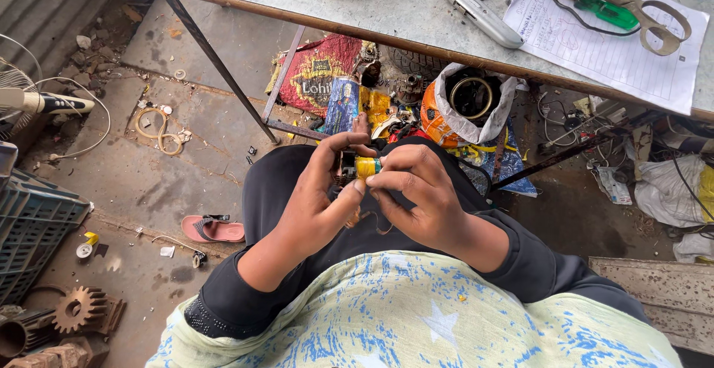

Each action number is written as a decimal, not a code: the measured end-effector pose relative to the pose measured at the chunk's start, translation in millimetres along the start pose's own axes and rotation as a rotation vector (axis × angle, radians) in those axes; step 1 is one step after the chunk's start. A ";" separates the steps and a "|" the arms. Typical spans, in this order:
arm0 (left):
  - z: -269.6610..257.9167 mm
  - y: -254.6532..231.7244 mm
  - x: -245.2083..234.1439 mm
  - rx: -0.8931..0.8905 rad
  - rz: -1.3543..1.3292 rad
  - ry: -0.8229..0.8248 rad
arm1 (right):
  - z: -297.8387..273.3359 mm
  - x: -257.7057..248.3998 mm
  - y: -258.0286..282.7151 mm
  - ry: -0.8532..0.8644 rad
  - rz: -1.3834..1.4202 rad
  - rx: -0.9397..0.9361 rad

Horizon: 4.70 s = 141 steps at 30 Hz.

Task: The person sits on the floor and repairs a small electronic component, likely a motor or transformer. They use their hands to manipulate copper wire and yellow tape, and use a screwdriver to adjust internal parts. The person repeatedly inspects and adjusts the component throughout the video.

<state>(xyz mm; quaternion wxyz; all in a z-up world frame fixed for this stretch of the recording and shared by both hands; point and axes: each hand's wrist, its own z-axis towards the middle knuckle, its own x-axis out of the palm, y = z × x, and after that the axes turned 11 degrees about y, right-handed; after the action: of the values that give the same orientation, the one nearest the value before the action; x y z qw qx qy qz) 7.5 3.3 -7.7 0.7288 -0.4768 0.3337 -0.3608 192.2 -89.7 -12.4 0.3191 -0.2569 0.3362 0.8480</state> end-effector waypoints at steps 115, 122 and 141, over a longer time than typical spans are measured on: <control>1.3 -14.4 -15.0 0.583 0.014 -0.424 | -42.4 13.6 -3.5 0.235 0.625 0.073; 10.1 -4.5 1.0 0.560 -0.486 -0.375 | -46.1 28.1 -4.6 0.167 0.539 -0.027; 11.4 -11.7 -10.6 0.493 -0.488 -0.334 | -36.6 18.1 -5.4 0.157 0.515 -0.040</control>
<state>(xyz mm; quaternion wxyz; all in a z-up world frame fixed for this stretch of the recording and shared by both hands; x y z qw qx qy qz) 9.0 14.1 8.5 0.7585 -0.4050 -0.0098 -0.5105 192.1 -106.8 -49.9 0.0605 -0.2343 0.3973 0.8852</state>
